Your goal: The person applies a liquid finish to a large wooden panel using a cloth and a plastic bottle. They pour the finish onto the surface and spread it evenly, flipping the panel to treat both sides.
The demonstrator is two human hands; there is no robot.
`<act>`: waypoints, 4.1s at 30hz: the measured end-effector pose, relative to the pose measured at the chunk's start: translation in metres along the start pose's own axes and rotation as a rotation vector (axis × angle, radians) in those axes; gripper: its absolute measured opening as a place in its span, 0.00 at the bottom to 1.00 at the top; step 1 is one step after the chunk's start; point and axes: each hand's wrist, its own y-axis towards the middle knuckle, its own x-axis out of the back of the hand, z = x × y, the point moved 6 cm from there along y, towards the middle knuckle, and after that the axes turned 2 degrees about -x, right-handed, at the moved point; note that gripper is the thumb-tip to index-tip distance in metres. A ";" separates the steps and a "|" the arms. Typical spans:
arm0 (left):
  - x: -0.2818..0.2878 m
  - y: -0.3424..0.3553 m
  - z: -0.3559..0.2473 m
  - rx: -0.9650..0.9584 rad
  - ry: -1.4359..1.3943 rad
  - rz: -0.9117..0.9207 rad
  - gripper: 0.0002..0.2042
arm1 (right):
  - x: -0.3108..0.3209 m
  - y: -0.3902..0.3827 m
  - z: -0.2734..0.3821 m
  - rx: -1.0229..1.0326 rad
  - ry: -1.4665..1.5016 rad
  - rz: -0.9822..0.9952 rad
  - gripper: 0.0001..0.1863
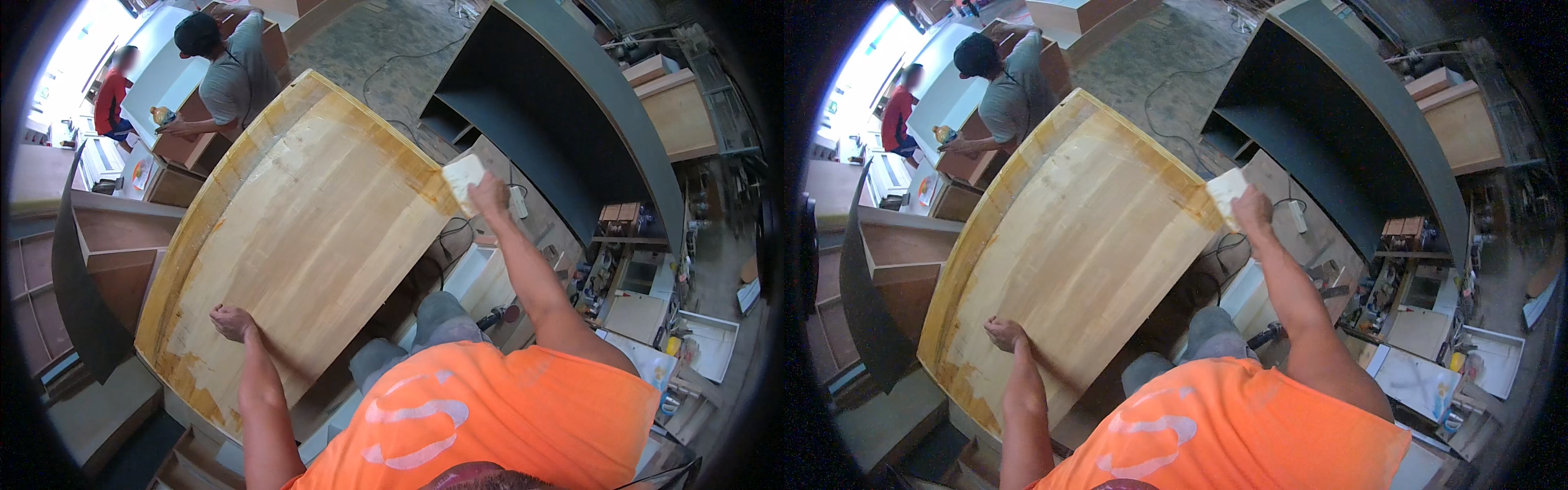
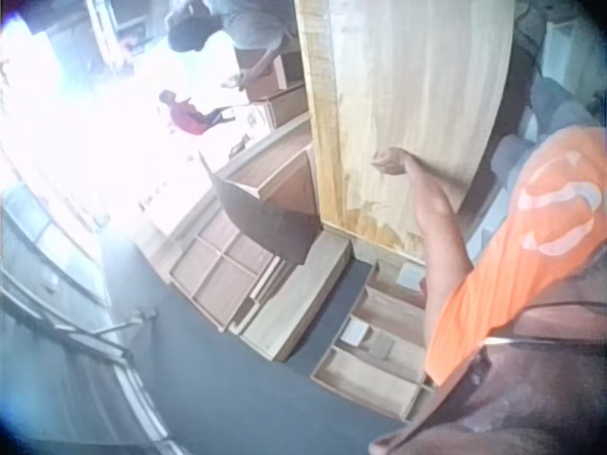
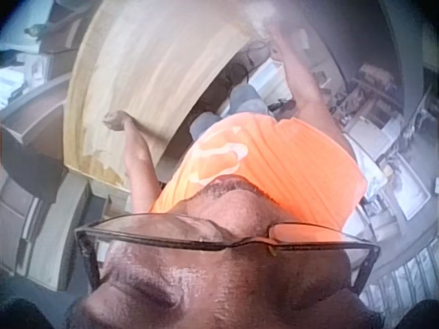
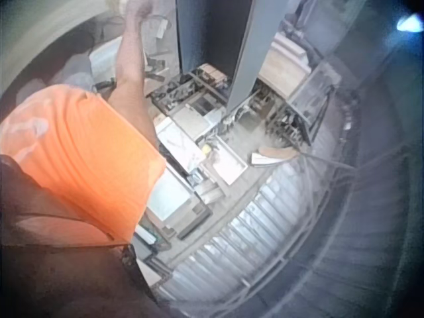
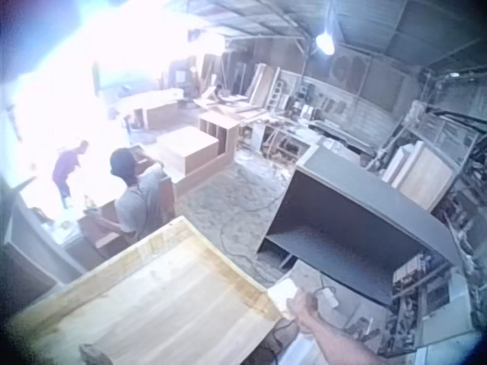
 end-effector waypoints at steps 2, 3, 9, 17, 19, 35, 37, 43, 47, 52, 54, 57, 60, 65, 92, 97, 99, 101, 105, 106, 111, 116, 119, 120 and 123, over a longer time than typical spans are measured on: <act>0.004 -0.005 -0.002 0.007 -0.031 -0.006 0.10 | 0.017 0.012 -0.021 -0.037 -0.035 -0.033 0.21; 0.004 -0.005 -0.005 -0.017 -0.048 0.001 0.10 | 0.026 0.013 -0.022 -0.044 0.005 -0.061 0.21; -0.013 0.014 0.019 0.055 -0.425 0.096 0.10 | -0.035 -0.015 0.018 -0.129 0.569 0.322 0.24; 0.148 -0.212 0.107 0.474 -0.514 0.125 0.09 | 0.074 0.087 -0.154 -0.245 0.222 -0.137 0.23; 0.166 -0.302 0.131 0.441 -0.689 -0.057 0.08 | 0.111 0.114 -0.153 -0.042 0.165 -0.312 0.35; 0.135 -0.732 0.278 1.551 -0.514 -0.296 0.33 | 0.089 -0.273 0.409 0.875 0.671 1.859 0.29; 0.106 -0.756 0.365 1.527 -0.431 -0.213 0.44 | 0.061 -0.287 0.432 0.735 0.693 1.636 0.22; 0.118 -0.732 0.529 1.662 -0.419 -0.887 0.47 | -0.003 -0.329 0.422 0.504 0.467 1.514 0.16; 0.127 -0.709 0.579 1.546 -0.352 -0.918 0.47 | -0.003 -0.381 0.397 0.491 0.304 1.323 0.33; 0.138 -0.705 0.579 1.519 -0.383 -0.896 0.47 | 0.018 -0.382 0.388 0.431 0.361 1.191 0.16; 0.154 -0.692 0.588 1.471 -0.383 -0.906 0.47 | -0.007 -0.361 0.369 0.363 0.443 1.215 0.16; 0.203 -0.657 0.579 1.377 -0.412 -0.931 0.47 | 0.005 -0.347 0.343 0.292 0.580 1.218 0.17; 0.294 -0.575 0.550 1.180 -0.448 -0.938 0.47 | 0.045 -0.317 0.301 0.222 0.658 1.105 0.17; 0.459 -0.394 0.485 0.620 -0.568 -0.968 0.45 | 0.082 -0.240 0.234 0.151 1.068 1.153 0.15; 0.232 -0.015 -0.488 -1.181 0.961 0.871 0.35 | 0.006 -0.049 -0.162 -0.431 2.068 0.511 0.30; 0.190 -0.025 -0.546 -1.302 0.903 0.857 0.35 | -0.010 -0.040 -0.186 -0.524 1.985 0.367 0.27; 0.202 -0.011 -0.533 -1.254 0.922 0.852 0.35 | -0.009 -0.038 -0.164 -0.493 1.990 0.441 0.26; 0.200 -0.005 -0.532 -1.241 0.913 0.848 0.35 | -0.003 -0.036 -0.147 -0.423 1.990 0.472 0.25; 0.194 -0.004 -0.541 -1.169 0.919 0.887 0.37 | -0.005 -0.023 -0.129 -0.339 1.885 0.539 0.23; 0.196 -0.007 -0.545 -1.109 0.953 0.918 0.40 | -0.007 -0.019 -0.125 -0.314 1.861 0.550 0.24; 0.210 -0.011 -0.539 -1.155 0.734 0.844 0.33 | 0.001 -0.002 -0.087 -0.146 1.681 0.592 0.22; 0.206 -0.015 -0.521 -1.072 0.424 1.043 0.39 | 0.043 0.035 -0.004 0.213 1.183 0.426 0.16; 0.201 -0.019 -0.501 -1.035 0.221 1.091 0.34 | 0.114 0.038 0.075 0.544 1.059 0.214 0.14; 0.205 -0.025 -0.500 -0.979 0.154 1.145 0.35 | 0.136 0.038 0.099 0.625 0.977 0.166 0.13; 0.182 -0.020 -0.478 -0.973 0.037 1.129 0.36 | 0.172 0.037 0.165 0.845 0.942 0.030 0.11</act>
